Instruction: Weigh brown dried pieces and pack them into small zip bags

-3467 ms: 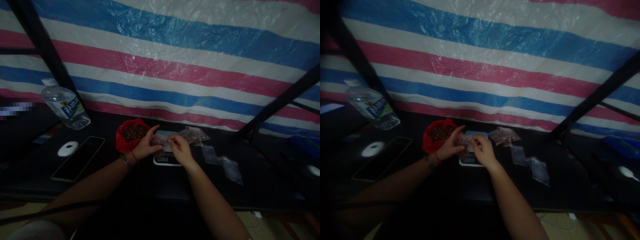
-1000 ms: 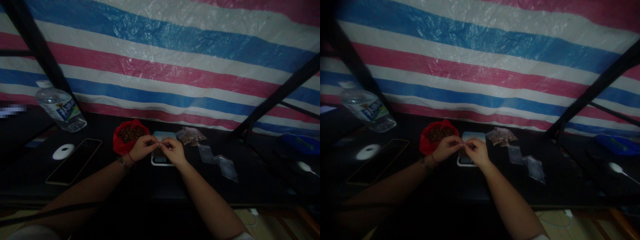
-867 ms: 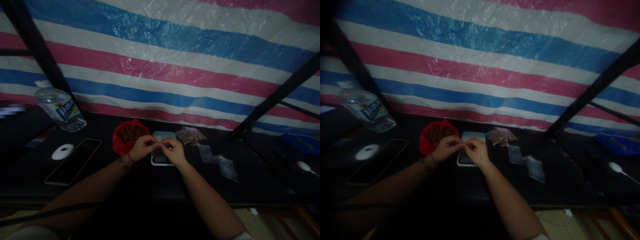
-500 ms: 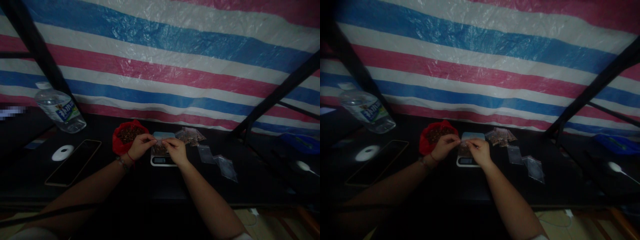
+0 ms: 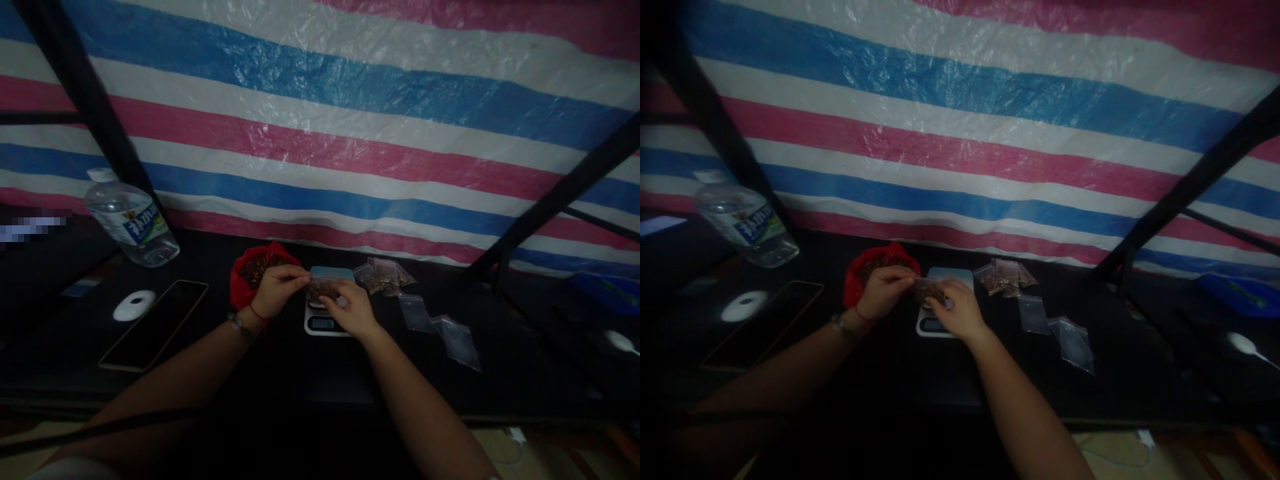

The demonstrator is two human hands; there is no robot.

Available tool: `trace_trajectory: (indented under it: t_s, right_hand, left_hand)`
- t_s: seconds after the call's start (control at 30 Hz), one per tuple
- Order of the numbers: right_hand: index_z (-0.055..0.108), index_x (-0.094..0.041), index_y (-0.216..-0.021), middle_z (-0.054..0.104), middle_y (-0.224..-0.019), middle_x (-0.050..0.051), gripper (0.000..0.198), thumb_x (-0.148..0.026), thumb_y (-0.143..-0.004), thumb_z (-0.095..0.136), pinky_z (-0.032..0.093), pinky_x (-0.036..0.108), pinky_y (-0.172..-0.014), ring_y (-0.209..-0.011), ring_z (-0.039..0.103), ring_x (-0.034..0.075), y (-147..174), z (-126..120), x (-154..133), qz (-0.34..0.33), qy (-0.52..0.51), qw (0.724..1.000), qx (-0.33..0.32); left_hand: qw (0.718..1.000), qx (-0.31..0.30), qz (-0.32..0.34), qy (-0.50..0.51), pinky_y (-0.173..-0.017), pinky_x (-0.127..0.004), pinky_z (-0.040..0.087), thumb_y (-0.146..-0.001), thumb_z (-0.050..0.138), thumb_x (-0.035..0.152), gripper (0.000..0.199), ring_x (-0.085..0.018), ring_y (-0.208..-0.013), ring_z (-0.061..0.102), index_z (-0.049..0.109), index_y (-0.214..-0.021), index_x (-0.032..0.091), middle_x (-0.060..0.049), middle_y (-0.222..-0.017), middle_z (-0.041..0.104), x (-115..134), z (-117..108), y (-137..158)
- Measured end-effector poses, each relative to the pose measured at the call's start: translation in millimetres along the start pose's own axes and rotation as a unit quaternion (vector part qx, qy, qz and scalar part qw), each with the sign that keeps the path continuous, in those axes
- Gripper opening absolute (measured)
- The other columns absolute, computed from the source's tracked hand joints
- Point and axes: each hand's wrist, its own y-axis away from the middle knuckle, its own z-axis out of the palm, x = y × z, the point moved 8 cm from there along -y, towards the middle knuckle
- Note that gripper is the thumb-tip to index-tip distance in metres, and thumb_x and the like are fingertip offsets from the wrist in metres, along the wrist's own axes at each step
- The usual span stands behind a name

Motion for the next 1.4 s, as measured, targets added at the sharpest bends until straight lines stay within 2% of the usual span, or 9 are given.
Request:
trace_trajectory:
  t_s: [0.13,0.3,0.47,0.6,0.77,0.93,1.1,1.27,1.4]
  right_hand:
    - [0.063,-0.022,-0.111,0.068,-0.102,0.008,0.034,-0.036,-0.080,0.062,0.050,0.035,-0.082,-0.091,0.064,0.021,-0.6,-31.7,34.6,0.074,-0.019,0.986,0.145]
    - [0.049,-0.014,-0.128,0.069,-0.087,0.008,0.061,-0.045,-0.077,0.061,0.049,0.035,-0.074,-0.075,0.064,0.021,11.5,-91.4,94.2,0.203,0.033,0.925,0.319]
    - [0.060,-0.009,-0.117,0.065,-0.107,0.020,0.050,-0.041,-0.080,0.057,0.041,0.046,-0.091,-0.101,0.060,0.031,9.6,-106.4,129.9,0.289,0.233,0.903,0.217]
    - [0.062,-0.012,-0.115,0.064,-0.115,0.018,0.043,-0.042,-0.088,0.047,0.037,0.049,-0.098,-0.111,0.055,0.030,-3.5,-71.1,112.8,0.181,0.212,0.952,0.125]
    - [0.053,-0.020,-0.129,0.060,-0.126,0.011,0.055,-0.038,-0.079,0.063,0.037,0.049,-0.101,-0.120,0.049,0.029,-9.1,-7.2,76.3,0.048,0.153,0.986,-0.047]
    - [0.060,-0.022,-0.123,0.064,-0.120,0.008,0.043,-0.027,-0.080,0.061,0.037,0.051,-0.104,-0.126,0.045,0.029,-4.7,12.7,76.9,0.046,0.141,0.984,-0.099]
    - [0.064,-0.019,-0.114,0.065,-0.113,0.009,0.037,-0.021,-0.077,0.062,0.040,0.048,-0.102,-0.118,0.051,0.027,-7.2,10.2,66.0,0.042,0.121,0.989,-0.066]
    - [0.055,-0.021,-0.123,0.061,-0.113,0.009,0.047,-0.017,-0.077,0.061,0.048,0.038,-0.091,-0.103,0.058,0.021,-25.5,28.9,29.3,0.004,0.058,0.994,-0.091]
    - [0.061,-0.020,-0.113,0.063,-0.106,0.007,0.031,-0.021,-0.082,0.060,0.047,0.033,-0.088,-0.099,0.058,0.019,-53.8,72.2,6.5,-0.029,0.096,0.977,-0.187]
  left_hand:
    - [0.985,-0.031,0.045,-0.162,-0.075,-0.030,0.053,-0.077,0.065,0.041,0.028,-0.020,-0.080,0.066,0.073,-0.088,0.017,-0.008,-0.089,0.073,14.1,-22.8,-13.3]
    - [0.905,-0.040,0.005,-0.422,-0.083,-0.033,0.048,-0.083,0.049,0.045,0.036,-0.024,-0.086,0.065,0.073,-0.091,0.020,-0.007,-0.091,0.072,-1.1,-78.7,-37.6]
    - [0.859,-0.021,-0.057,-0.509,-0.083,-0.035,0.047,-0.084,0.044,0.038,0.035,-0.026,-0.089,0.064,0.072,-0.094,0.019,-0.009,-0.096,0.071,-24.2,-106.5,-43.3]
    - [0.844,0.018,-0.073,-0.532,-0.093,-0.037,0.043,-0.081,0.049,0.040,0.044,-0.029,-0.103,0.060,0.060,-0.116,0.015,-0.015,-0.113,0.065,-36.8,-117.8,-40.2]
    - [0.808,-0.061,-0.238,-0.535,-0.081,-0.037,0.048,-0.079,0.052,0.045,0.049,-0.031,-0.091,0.065,0.059,-0.114,0.011,-0.019,-0.102,0.068,-77.7,-130.3,-31.3]
    - [0.874,-0.003,-0.139,-0.466,-0.080,-0.032,0.048,-0.082,0.049,0.035,0.040,-0.025,-0.088,0.066,0.061,-0.116,0.017,-0.012,-0.102,0.069,-61.6,-123.0,-36.5]
    - [0.955,0.074,-0.126,-0.256,-0.077,-0.028,0.050,-0.079,0.054,0.049,0.049,-0.019,-0.083,0.065,0.062,-0.113,0.014,-0.008,-0.098,0.070,-73.0,-122.4,-31.9]
    - [0.958,0.153,-0.178,-0.163,-0.091,-0.033,0.047,-0.088,0.039,0.043,0.045,-0.021,-0.101,0.061,0.062,-0.111,0.011,-0.012,-0.112,0.066,-99.3,-136.3,-29.2]
    - [0.948,0.134,-0.227,-0.178,-0.093,-0.037,0.044,-0.091,0.033,0.045,0.050,-0.024,-0.098,0.062,0.067,-0.098,0.010,-0.014,-0.103,0.070,-111.5,-138.9,-27.7]
